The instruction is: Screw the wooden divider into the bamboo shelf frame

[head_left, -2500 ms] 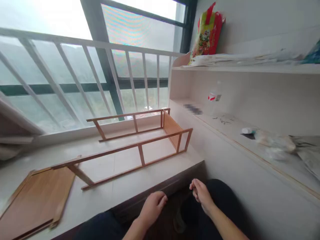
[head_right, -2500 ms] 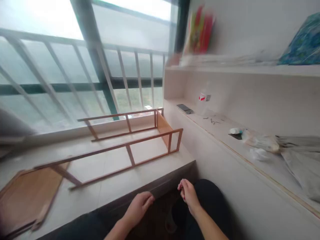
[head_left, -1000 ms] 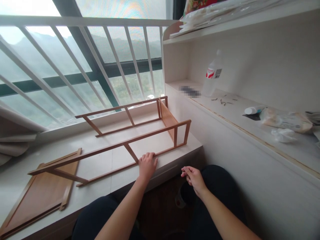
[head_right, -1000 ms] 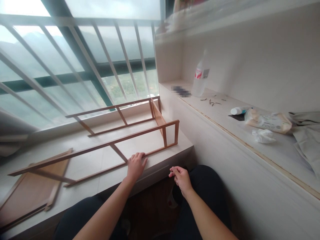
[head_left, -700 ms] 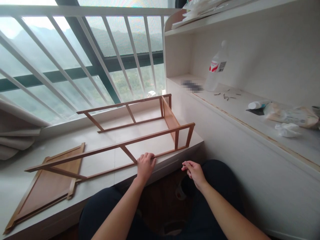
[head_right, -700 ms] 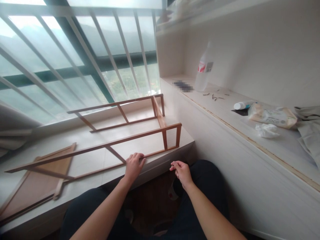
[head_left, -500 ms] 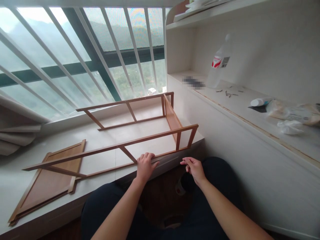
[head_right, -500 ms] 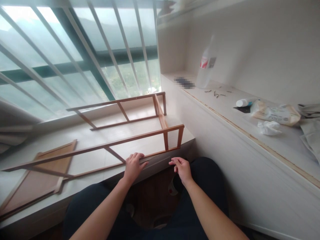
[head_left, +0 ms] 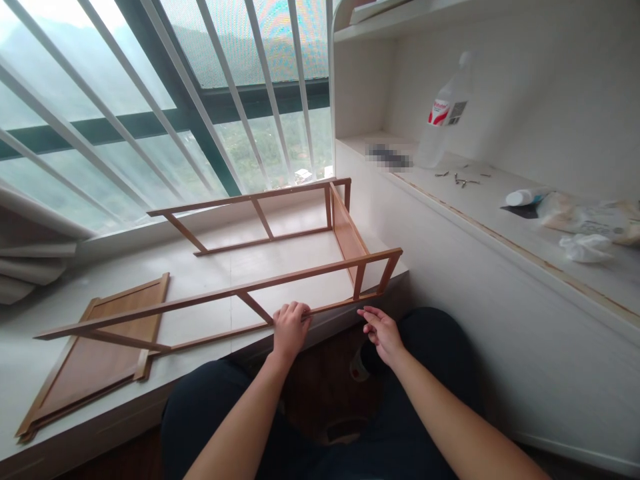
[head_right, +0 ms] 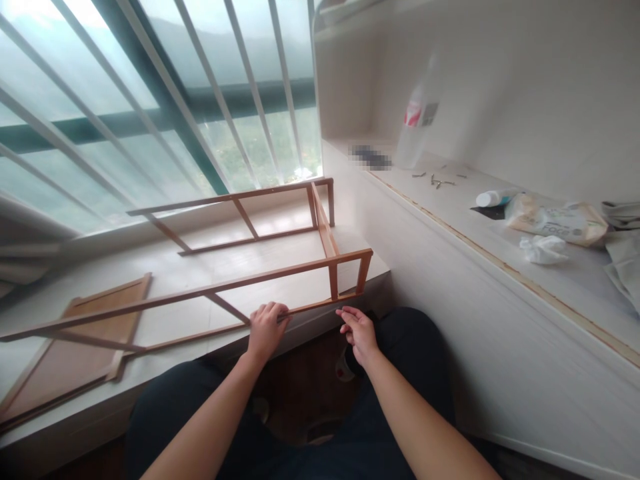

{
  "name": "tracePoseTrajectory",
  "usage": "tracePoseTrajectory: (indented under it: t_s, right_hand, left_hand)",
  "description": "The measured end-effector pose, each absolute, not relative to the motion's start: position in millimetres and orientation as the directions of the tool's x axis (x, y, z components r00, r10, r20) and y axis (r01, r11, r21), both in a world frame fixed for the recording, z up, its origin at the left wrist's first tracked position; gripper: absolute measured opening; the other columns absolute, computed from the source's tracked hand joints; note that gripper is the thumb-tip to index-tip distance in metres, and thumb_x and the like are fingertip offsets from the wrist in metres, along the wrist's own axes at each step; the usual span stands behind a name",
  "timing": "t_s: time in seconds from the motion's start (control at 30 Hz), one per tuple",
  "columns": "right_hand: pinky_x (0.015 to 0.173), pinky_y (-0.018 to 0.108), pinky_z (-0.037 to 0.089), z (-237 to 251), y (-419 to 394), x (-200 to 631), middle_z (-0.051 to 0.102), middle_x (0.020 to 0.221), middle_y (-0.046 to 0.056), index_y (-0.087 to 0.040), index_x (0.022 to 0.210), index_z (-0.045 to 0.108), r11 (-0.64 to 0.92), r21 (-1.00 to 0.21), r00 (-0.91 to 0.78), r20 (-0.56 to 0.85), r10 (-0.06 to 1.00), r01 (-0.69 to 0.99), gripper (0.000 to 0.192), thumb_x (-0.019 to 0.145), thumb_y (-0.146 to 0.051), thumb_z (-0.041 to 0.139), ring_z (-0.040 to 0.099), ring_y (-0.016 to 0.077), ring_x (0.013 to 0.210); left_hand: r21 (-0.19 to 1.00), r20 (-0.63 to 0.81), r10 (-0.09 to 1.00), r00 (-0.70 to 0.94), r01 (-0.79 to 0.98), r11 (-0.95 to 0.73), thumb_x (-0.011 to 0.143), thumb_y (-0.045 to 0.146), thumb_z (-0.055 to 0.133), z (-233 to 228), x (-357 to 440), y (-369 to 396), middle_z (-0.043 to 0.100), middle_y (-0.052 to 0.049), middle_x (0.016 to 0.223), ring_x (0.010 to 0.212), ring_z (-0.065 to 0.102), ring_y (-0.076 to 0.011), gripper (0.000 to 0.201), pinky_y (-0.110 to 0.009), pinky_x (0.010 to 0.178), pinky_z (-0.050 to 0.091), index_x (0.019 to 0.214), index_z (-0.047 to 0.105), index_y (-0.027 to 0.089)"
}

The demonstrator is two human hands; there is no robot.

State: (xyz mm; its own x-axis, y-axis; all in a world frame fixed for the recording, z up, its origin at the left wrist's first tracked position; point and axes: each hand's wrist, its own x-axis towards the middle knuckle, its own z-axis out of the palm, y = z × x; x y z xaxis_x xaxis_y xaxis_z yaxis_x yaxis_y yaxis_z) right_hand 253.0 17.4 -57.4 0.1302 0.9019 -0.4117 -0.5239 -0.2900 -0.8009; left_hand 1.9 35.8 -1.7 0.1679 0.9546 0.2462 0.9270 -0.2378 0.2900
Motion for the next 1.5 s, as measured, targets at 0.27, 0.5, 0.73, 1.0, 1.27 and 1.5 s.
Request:
tracePoseTrajectory:
  t_s: [0.27, 0.5, 0.73, 1.0, 1.27, 1.5]
  right_hand:
    - [0.034, 0.017, 0.016, -62.9, 25.5, 240.7, 0.073, 0.103, 0.010, -0.019, 0.093, 0.063, -0.272, -0.788, 0.172, -0.427, 0.888, -0.552, 0.045, 0.060, -0.040, 0.083, 0.053, 0.0079, 0.048]
    - [0.034, 0.017, 0.016, -61.5, 30.9, 236.4, 0.074, 0.097, 0.008, -0.019, 0.089, 0.061, -0.225, -0.784, 0.207, -0.407, 0.890, -0.579, 0.042, 0.060, -0.040, 0.083, 0.050, 0.0071, 0.047]
    - [0.034, 0.017, 0.015, -60.0, 32.2, 235.0, 0.074, 0.094, 0.008, -0.019, 0.087, 0.060, -0.205, -0.777, 0.222, -0.404, 0.888, -0.595, 0.041, 0.060, -0.040, 0.083, 0.050, 0.0071, 0.045]
    - [0.033, 0.015, 0.017, -62.8, 34.0, 236.8, 0.074, 0.089, 0.007, -0.019, 0.085, 0.062, -0.169, -0.778, 0.273, -0.402, 0.874, -0.606, 0.037, 0.062, -0.039, 0.083, 0.048, 0.0059, 0.044]
    - [0.032, 0.015, 0.017, -60.4, 37.0, 233.0, 0.074, 0.086, 0.007, -0.018, 0.084, 0.061, -0.170, -0.788, 0.284, -0.401, 0.871, -0.592, 0.039, 0.060, -0.040, 0.084, 0.049, 0.0058, 0.043]
    - [0.031, 0.015, 0.018, -60.7, 38.5, 228.0, 0.074, 0.081, 0.006, -0.017, 0.081, 0.060, -0.142, -0.809, 0.324, -0.380, 0.866, -0.570, 0.039, 0.060, -0.040, 0.084, 0.047, 0.0055, 0.041]
  left_hand:
    - [0.292, 0.252, 0.953, 0.167, 0.926, -0.240, 0.087, 0.033, 0.060, -3.2, 1.0, 36.1, 0.067, -0.004, 0.096, 0.096, 0.058, -0.0240, 0.009, -0.039, 0.086, 0.037, 0.092, 0.063, 0.026]
    - [0.271, 0.251, 0.951, 0.179, 0.930, -0.247, 0.090, 0.034, 0.057, -3.3, 2.4, 36.1, 0.067, -0.004, 0.095, 0.095, 0.057, -0.0242, 0.010, -0.039, 0.085, 0.036, 0.091, 0.063, 0.026]
    - [0.271, 0.240, 0.956, 0.167, 0.934, -0.232, 0.090, 0.033, 0.057, -4.1, 4.1, 36.0, 0.067, -0.006, 0.096, 0.096, 0.057, -0.0254, 0.010, -0.039, 0.088, 0.036, 0.091, 0.062, 0.025]
    - [0.297, 0.251, 0.956, 0.149, 0.928, -0.223, 0.087, 0.034, 0.060, -4.3, 4.6, 37.5, 0.066, -0.005, 0.096, 0.096, 0.057, -0.0251, 0.010, -0.040, 0.091, 0.036, 0.092, 0.062, 0.025]
    - [0.298, 0.255, 0.956, 0.147, 0.928, -0.222, 0.087, 0.036, 0.060, -4.8, 5.2, 37.4, 0.066, -0.005, 0.097, 0.097, 0.057, -0.0251, 0.013, -0.040, 0.092, 0.036, 0.093, 0.063, 0.025]
    - [0.297, 0.271, 0.950, 0.154, 0.926, -0.234, 0.088, 0.034, 0.059, -5.3, 4.4, 37.0, 0.067, -0.005, 0.096, 0.096, 0.057, -0.0244, 0.011, -0.039, 0.090, 0.036, 0.092, 0.064, 0.025]
